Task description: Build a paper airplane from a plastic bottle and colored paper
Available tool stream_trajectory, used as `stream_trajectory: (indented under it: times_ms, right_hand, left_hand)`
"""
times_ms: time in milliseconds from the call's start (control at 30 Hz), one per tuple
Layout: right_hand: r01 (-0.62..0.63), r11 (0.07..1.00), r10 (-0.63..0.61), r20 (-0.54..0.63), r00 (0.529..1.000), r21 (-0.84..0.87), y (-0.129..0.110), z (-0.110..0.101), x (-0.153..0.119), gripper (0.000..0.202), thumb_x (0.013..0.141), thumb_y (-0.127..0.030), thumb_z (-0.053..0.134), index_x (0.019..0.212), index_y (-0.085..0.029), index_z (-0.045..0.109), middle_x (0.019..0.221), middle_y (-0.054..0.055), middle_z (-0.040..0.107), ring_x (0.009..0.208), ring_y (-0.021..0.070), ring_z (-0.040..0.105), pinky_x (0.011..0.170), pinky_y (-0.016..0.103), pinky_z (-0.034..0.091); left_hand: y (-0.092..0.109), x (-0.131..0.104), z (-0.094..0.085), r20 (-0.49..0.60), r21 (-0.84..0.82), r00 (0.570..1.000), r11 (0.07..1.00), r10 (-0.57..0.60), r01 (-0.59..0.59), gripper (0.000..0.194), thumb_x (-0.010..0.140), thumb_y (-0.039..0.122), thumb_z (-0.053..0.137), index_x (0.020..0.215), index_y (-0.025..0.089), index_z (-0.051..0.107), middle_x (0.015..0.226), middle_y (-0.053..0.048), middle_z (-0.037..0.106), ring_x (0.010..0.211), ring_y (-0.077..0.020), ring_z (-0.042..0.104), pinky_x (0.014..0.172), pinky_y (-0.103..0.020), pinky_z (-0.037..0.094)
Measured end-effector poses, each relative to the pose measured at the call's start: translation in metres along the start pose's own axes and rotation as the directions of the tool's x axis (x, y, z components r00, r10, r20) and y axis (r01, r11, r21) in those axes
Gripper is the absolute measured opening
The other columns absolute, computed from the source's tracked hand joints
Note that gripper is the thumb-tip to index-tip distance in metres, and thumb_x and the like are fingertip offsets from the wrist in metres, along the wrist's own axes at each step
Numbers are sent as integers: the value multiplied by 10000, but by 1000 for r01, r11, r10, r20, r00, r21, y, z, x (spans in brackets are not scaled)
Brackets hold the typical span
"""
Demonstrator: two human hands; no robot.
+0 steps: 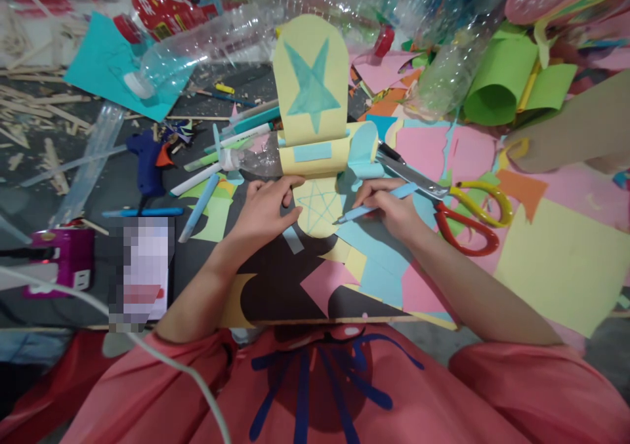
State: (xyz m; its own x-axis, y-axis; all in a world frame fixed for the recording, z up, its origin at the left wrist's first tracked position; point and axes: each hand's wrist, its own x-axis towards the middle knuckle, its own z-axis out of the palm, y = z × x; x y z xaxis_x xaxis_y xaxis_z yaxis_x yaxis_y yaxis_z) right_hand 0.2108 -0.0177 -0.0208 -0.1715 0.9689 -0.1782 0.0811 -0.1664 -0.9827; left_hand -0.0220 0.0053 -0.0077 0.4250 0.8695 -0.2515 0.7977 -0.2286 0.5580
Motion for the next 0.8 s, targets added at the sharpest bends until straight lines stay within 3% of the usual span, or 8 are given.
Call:
stream_trajectory:
  times_ms: [133,233,433,800]
  right_hand:
    - [70,998,-69,-20,997,9,3,6,0,440,876,-528,500,634,-199,666,457,-4,516,421,117,455,428,275,376]
    - [95,995,-95,-75,993,-12,3,11,1,454,777,-640,652,712,-194,700,561,-3,589,507,121,523,522,295,465]
    - [95,994,-102,-190,977,-45,10,15,6,343,699,-521,781,802,-197,735,743,22,706,702,174,645,714,353,541]
    - [113,986,-136,-198,971,-125,12,16,6,224,737,-408,755,804,-195,765,808,43,763,759,205,685,729,365,555]
  left_hand:
    - [0,1,0,-2,3,1000,1000,3,-3,398,849,288,537,1243,235,561,810,18,544,818,-181,545,932,-380,318]
    - [0,1,1,0,9,1000,1000,-1,1,401,855,291,538,1250,222,557,811,19,537,825,-181,549,935,-375,311]
    - [2,1,1,10,14,1000,1000,-5,5,397,856,274,549,1249,220,559,801,25,524,817,-176,539,936,-368,308]
    - [1,2,1,16,15,1000,1000,-18,18,409,844,254,566,1251,213,563,800,25,518,821,-178,541,934,-372,303]
